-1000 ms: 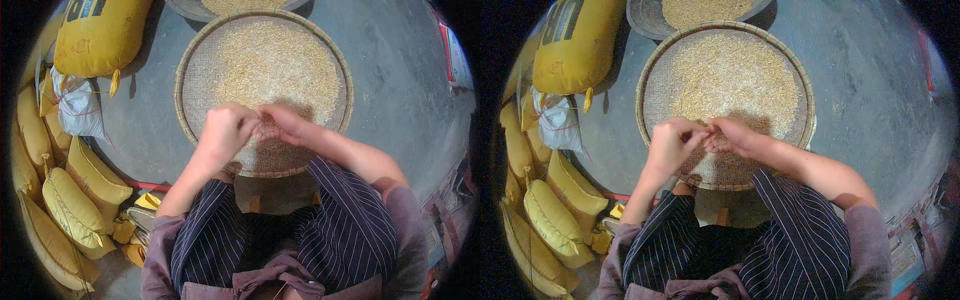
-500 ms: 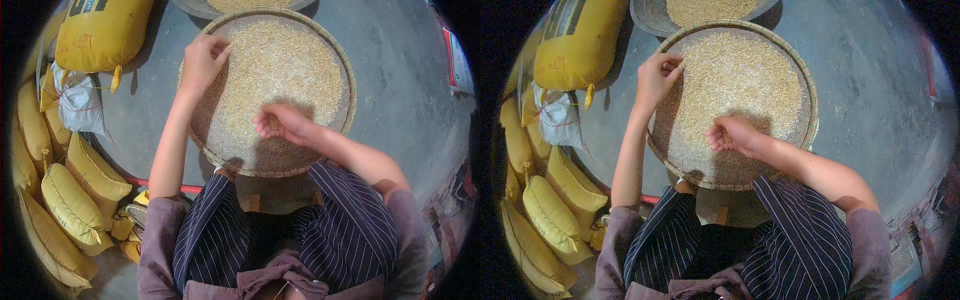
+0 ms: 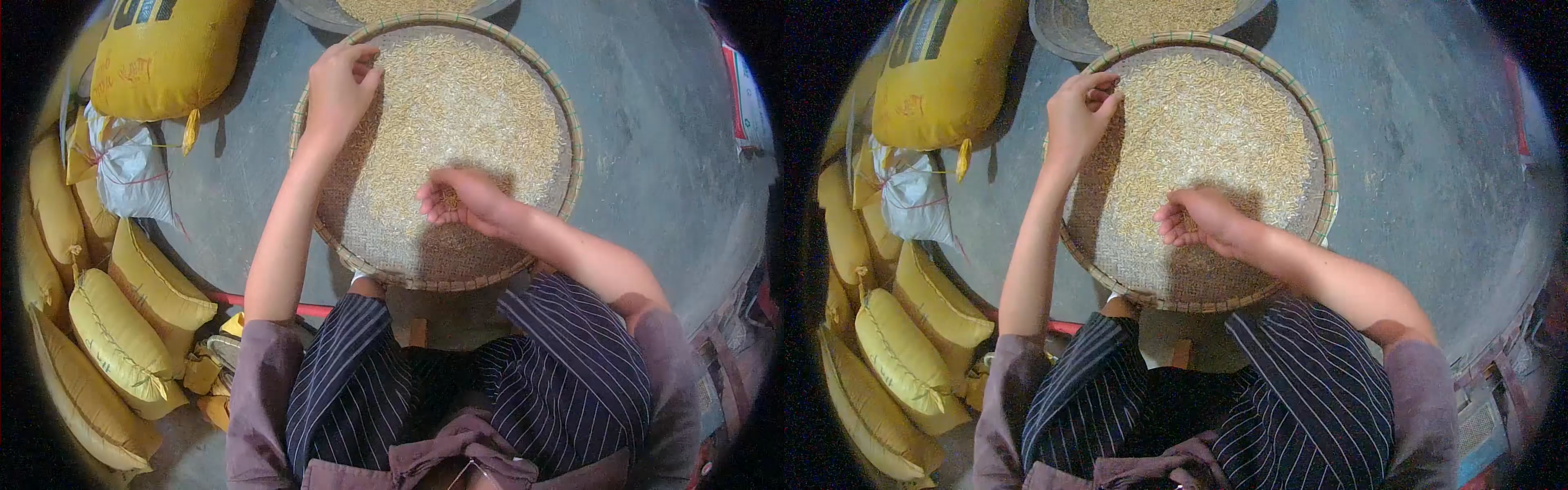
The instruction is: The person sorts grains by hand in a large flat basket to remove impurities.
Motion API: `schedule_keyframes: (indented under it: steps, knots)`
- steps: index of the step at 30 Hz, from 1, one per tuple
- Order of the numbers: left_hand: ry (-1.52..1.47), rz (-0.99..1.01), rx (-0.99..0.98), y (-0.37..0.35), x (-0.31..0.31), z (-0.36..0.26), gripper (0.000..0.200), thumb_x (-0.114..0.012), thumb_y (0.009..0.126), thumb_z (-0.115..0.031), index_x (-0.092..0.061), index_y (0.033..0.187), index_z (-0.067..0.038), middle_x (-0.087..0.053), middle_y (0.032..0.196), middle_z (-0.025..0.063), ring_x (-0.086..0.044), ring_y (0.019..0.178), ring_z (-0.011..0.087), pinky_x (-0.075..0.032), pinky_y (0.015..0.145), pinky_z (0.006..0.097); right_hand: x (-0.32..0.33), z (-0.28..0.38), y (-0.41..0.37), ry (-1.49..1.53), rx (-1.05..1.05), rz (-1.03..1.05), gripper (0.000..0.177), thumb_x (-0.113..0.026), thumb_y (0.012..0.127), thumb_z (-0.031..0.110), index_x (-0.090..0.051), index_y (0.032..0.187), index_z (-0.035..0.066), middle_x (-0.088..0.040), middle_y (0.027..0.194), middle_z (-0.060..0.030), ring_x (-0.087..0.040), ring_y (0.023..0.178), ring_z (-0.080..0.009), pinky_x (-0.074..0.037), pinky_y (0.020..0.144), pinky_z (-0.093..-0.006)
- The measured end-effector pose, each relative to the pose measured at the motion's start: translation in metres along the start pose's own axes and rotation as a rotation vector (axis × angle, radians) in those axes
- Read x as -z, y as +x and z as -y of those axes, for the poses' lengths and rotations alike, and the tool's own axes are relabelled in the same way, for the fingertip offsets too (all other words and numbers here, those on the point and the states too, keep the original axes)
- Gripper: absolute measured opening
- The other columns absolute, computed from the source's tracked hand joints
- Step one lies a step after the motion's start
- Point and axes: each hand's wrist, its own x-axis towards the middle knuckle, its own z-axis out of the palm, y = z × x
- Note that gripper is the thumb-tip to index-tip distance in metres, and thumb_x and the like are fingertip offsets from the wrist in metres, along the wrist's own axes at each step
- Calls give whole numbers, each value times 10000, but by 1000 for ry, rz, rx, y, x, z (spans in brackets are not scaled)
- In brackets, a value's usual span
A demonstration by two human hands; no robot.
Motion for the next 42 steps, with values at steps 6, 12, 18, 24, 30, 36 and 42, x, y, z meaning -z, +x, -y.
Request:
schedule_keyframes:
  steps: [6, 12, 18, 24, 30, 36, 42]
  knots:
    - [25, 39, -34, 5, 0, -1, 224, -717, 746, -76, -679, 960, -17, -655, 896, 127, -669, 716, 179, -553, 655, 275, 1, -2, 2, 11, -17, 3, 313, -400, 950, 225, -602, 904, -10, -608, 780, -84, -593, 687, -157, -505, 665, -287]
    - [107, 68, -60, 4, 1, -1, 150, -701, 743, -85, -688, 873, -12, -685, 787, 126, -684, 712, 186, -541, 660, 296, 0, 1, -1, 4, 0, -17, 317, -397, 950, 221, -605, 897, -11, -610, 774, -84, -595, 681, -155, -507, 658, -281]
    - [109, 91, -9, 5, 0, 1, 133, -669, 739, -77, -687, 852, -10, -690, 740, 117, -689, 690, 191, -540, 668, 293, 3, -2, 2, 0, 8, 9, 335, -399, 941, 259, -597, 921, -10, -611, 781, -89, -609, 694, -178, -507, 663, -298]
    - [190, 203, 58, -2, 12, -5, 124, -658, 725, -75, -681, 824, -4, -688, 735, 119, -688, 684, 179, -535, 667, 289, 3, -1, 2, -2, -4, -18, 338, -385, 939, 248, -595, 924, -16, -618, 784, -97, -612, 677, -186, -509, 651, -295]
    - [-146, 442, 182, -58, 39, -60, 74, -626, 743, -44, -662, 788, 1, -649, 671, 89, -639, 629, 122, -514, 627, 262, 1, 1, -2, 6, 7, -12, 340, -375, 944, 254, -593, 957, -6, -617, 842, -119, -619, 736, -199, -523, 669, -307]
    - [-263, 686, 199, -123, 26, -88, 97, -595, 743, -46, -641, 781, 30, -587, 706, 247, -627, 697, 376, -510, 628, 418, -6, -15, 0, -201, -56, 24, 277, -413, 948, 283, -585, 981, 69, -580, 957, -61, -543, 870, -172, -479, 760, -352]
    - [-215, 614, 109, -111, 29, -85, 130, -592, 743, 14, -657, 855, 10, -636, 799, 179, -635, 757, 341, -521, 679, 386, 1, -21, 3, -88, -17, 109, 293, -428, 958, 266, -605, 991, 35, -627, 892, -68, -597, 746, -166, -497, 661, -283]
